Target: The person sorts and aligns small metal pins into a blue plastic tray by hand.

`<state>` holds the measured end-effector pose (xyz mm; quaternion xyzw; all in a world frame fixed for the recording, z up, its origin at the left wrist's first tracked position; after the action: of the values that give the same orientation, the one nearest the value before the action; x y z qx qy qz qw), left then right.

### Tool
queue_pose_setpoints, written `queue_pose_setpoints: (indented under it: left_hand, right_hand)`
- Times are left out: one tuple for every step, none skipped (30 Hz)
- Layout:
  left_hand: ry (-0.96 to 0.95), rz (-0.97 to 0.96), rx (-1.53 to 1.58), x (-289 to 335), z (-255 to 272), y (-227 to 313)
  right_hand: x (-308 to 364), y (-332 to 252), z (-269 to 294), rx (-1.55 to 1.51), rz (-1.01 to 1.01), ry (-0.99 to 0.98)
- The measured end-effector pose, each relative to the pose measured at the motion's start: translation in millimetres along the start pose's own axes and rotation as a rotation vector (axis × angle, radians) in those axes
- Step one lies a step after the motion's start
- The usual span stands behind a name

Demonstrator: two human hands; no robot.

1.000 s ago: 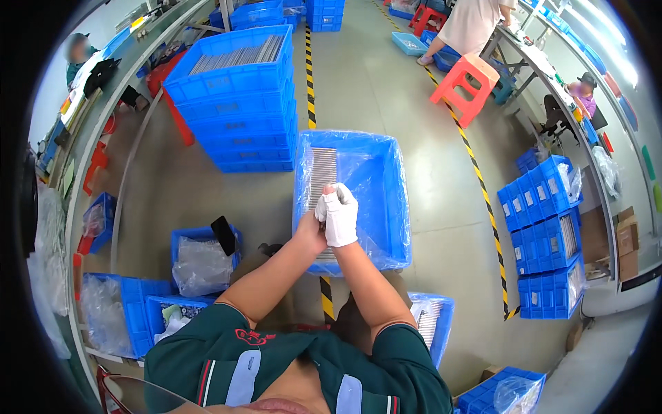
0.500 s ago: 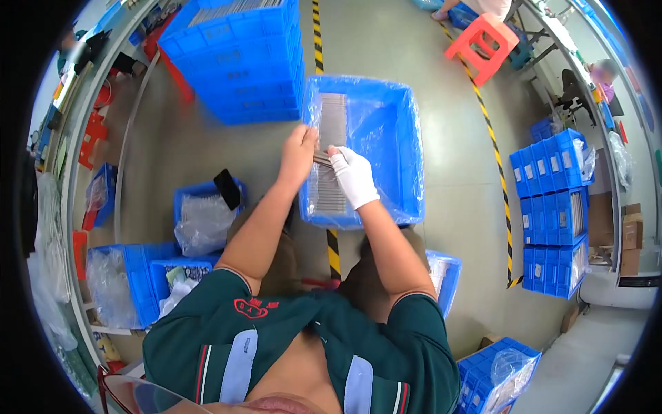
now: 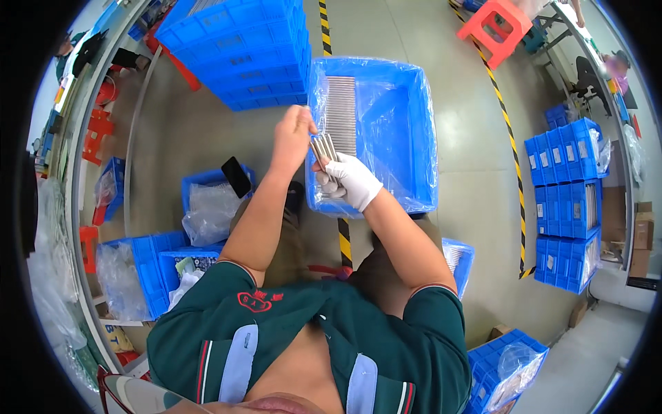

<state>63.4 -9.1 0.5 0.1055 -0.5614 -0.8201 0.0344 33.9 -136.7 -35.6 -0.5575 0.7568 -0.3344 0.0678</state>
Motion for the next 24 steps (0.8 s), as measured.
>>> queue_pose_setpoints:
  left_hand:
    - [0.014, 0.067, 0.158, -1, 5, -5]
    - [0.027, 0.133, 0.317, -1, 7, -10]
    - [0.029, 0.128, 0.316, 0, 8, -9]
    - [-0.008, 0.168, 0.453, 2, 5, -9]
    - [-0.047, 0.207, 0.59, 5, 1, -9]
    - [-0.047, 0.201, 0.591, 7, 0, -7]
    - [-0.116, 0.232, 0.725, 10, -5, -6]
    - [-0.188, 0.263, 0.859, 12, -10, -5]
    - [-0.189, 0.259, 0.859, 14, -12, -4]
    - [-0.229, 0.281, 0.917, 15, -18, -4]
    - [-0.269, 0.304, 0.974, 17, -23, -3]
    - [-0.313, 0.314, 1.016, 19, -26, -2]
    - [-0.314, 0.311, 1.015, 19, -28, -1]
    - [-0.321, 0.321, 1.051, 20, -31, 0]
    - [-0.326, 0.331, 1.087, 20, -33, 0]
    - [-0.329, 0.331, 1.087, 20, -35, -1]
    - [-0.334, 0.329, 1.117, 20, -37, -1]
    - [-0.339, 0.327, 1.148, 20, -39, -1]
    - [-0.341, 0.329, 1.148, 20, -40, 0]
    - [-0.341, 0.311, 1.176, 20, -40, 1]
    - [-0.341, 0.293, 1.204, 19, -40, 2]
    - [-0.342, 0.295, 1.202, 19, -41, 2]
    - [-0.352, 0.294, 1.232, 20, -42, 2]
    - [-0.363, 0.294, 1.261, 20, -42, 2]
  right_hand:
    - [3, -3, 4, 0.12, -0.006, 0.139]
    - [8, -10, 2, 0.286, 0.033, 0.247]
    - [9, -13, -1, 0.29, 0.037, 0.245]
    - [14, -19, -1, 0.34, 0.082, 0.287]
    - [18, -26, 0, 0.39, 0.128, 0.33]
    - [22, -32, 2, 0.418, 0.17, 0.355]
    - [24, -35, 0, 0.422, 0.174, 0.355]
    - [28, -43, -2, 0.481, 0.257, 0.403]
    - [32, -51, -4, 0.54, 0.341, 0.452]
    - [34, -54, -4, 0.459, 0.38, 0.46]
    - [34, -55, -1, 0.46, 0.383, 0.461]
    - [35, -56, 3, 0.439, 0.401, 0.473]
    - [36, -58, 6, 0.418, 0.418, 0.484]
    - [36, -59, 5, 0.403, 0.415, 0.482]
    - [36, -60, 6, 0.404, 0.417, 0.481]
    - [36, -59, 7, 0.377, 0.399, 0.474]
    - [36, -58, 8, 0.35, 0.38, 0.468]
    - [36, -58, 8, 0.349, 0.381, 0.47]
    - [35, -57, 9, 0.364, 0.392, 0.483]
    - [36, -57, 10, 0.379, 0.402, 0.497]
    - [37, -57, 10, 0.377, 0.402, 0.499]
    - [38, -59, 9, 0.421, 0.402, 0.524]
    - [40, -61, 9, 0.465, 0.401, 0.549]
    - [39, -60, 9, 0.463, 0.402, 0.549]
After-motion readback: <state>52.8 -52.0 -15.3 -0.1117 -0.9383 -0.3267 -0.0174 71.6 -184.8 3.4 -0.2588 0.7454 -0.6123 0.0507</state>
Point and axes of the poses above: each hand's wrist, its own x-axis away from the middle knuckle, its own z-axis out of the back of the hand, y = z × x, the point moved 5 cm from there along -x, towards the middle knuckle, and after that the axes turned 9 degrees about -y, right-handed, at the moved point
